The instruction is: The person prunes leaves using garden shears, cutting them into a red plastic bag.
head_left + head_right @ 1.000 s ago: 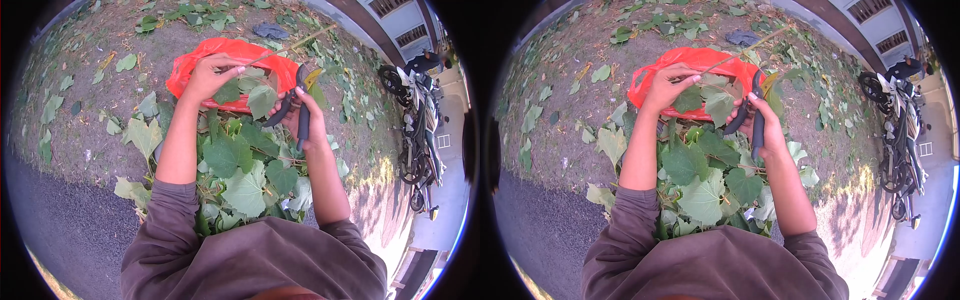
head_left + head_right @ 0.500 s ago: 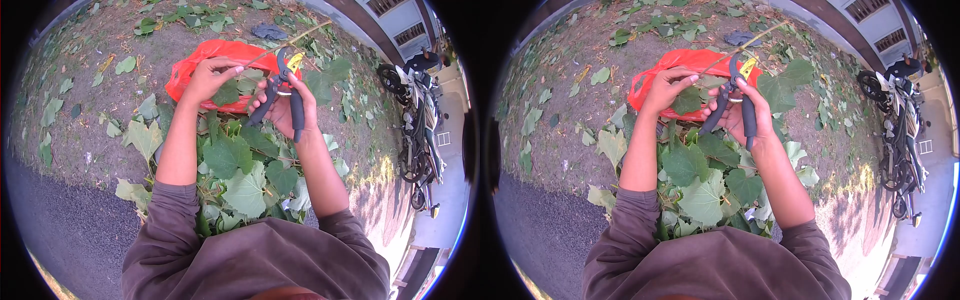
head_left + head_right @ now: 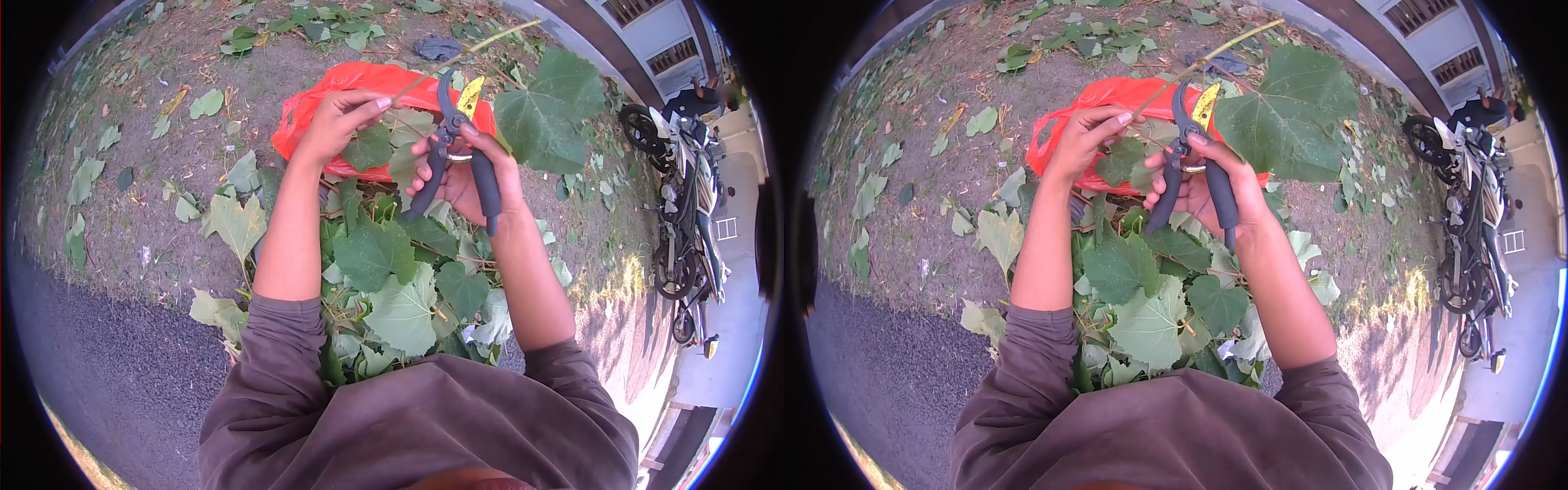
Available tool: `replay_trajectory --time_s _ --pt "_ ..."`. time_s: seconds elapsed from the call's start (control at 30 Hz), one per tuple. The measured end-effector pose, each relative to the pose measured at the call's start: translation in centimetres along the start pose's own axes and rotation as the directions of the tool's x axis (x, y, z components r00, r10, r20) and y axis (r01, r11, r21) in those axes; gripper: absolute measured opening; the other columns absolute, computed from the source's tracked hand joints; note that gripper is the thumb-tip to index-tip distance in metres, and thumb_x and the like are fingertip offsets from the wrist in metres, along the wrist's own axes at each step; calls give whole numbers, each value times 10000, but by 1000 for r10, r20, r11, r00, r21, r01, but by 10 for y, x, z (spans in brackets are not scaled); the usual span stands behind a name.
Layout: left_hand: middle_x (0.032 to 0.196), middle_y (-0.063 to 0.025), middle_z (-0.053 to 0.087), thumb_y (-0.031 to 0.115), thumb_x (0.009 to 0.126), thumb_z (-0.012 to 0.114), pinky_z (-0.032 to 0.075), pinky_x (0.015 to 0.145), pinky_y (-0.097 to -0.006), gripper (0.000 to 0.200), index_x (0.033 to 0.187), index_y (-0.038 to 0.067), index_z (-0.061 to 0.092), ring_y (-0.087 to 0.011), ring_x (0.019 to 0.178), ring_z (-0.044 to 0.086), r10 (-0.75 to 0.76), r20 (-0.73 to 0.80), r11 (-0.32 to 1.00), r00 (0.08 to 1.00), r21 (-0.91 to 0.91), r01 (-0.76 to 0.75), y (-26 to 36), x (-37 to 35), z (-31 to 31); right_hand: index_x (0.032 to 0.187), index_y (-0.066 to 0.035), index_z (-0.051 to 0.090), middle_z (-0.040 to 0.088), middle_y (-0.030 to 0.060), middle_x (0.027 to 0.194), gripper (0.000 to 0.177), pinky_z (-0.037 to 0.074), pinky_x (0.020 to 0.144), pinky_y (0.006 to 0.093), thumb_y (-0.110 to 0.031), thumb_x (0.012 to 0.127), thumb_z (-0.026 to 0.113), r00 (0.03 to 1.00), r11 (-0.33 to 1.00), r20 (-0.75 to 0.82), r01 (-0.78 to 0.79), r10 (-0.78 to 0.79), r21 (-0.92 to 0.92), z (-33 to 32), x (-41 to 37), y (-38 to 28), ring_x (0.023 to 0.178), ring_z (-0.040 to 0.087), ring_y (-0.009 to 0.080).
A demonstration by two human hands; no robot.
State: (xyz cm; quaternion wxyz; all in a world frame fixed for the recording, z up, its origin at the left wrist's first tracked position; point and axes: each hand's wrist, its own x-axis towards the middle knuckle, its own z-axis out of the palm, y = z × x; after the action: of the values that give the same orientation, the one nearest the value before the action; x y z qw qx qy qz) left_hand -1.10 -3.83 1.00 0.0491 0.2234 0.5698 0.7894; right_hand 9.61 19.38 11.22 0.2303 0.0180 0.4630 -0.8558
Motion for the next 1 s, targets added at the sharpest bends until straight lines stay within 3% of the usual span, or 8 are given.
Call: replay_trajectory --time_s 0.07,0.33,0.47,0.57,0.7,0.8,0.87,1.0 --pt "789 53 626 209 1019 754 376 656 -247 248 1166 21 823 -57 718 478 -3 56 1000 998 -4 3 0 1 0 1145 72 635 717 255 1115 499 599 933 544 -413 1086 533 996 995 85 -36 28 88 -4 2 -6 895 737 400" --pt "818 44 657 221 1034 718 375 668 -249 266 1164 13 820 -54 739 496 -1 82 998 997 64 -4 7 -4 1 1262 143 628 702 221 964 635 588 987 527 -455 1085 512 989 994 123 -92 85 56 -8 2 -23 930 737 399" --pt "837 42 678 253 1036 721 408 706 -264 282 1170 28 825 -59 768 516 -49 172 995 984 98 33 10 -5 -2 1271 106 608 675 214 974 644 556 1003 574 -484 1121 400 995 997 72 -67 65 37 -8 4 -25 937 685 367" --pt "779 59 563 243 1038 717 352 655 -258 282 1158 9 818 -50 725 466 -62 140 994 988 93 50 11 -6 1 1286 109 612 675 213 970 648 555 1016 568 -484 1118 412 998 998 40 -44 42 49 -5 5 -22 949 686 378" --pt "804 50 606 242 1032 728 380 675 -255 273 1153 14 818 -52 753 506 -80 125 994 989 90 68 9 -5 0 1229 90 636 688 193 958 609 581 1004 545 -490 1087 520 997 1000 -74 11 -11 9 5 3 -13 952 719 371" --pt "853 36 666 241 1025 741 428 728 -256 259 1147 26 820 -62 794 549 -60 107 990 992 135 45 6 -5 -2 1163 55 652 695 172 928 566 618 947 511 -498 1058 599 987 995 -152 48 -62 -90 9 2 -5 923 748 352" --pt "1087 -61 819 235 1014 760 536 998 -325 262 1177 38 820 -141 1074 724 -108 166 980 980 184 76 8 -4 -9 1133 31 653 693 162 914 537 633 908 495 -499 1051 623 981 987 -172 64 -89 -147 10 1 -1 887 749 334" --pt "1079 -70 818 242 1012 763 537 984 -328 272 1179 35 818 -139 1057 725 -57 147 982 987 185 29 -1 -3 -14 1044 -10 642 672 143 865 499 650 817 463 -508 1027 668 963 989 -253 59 -92 -135 10 -2 7 784 714 282"
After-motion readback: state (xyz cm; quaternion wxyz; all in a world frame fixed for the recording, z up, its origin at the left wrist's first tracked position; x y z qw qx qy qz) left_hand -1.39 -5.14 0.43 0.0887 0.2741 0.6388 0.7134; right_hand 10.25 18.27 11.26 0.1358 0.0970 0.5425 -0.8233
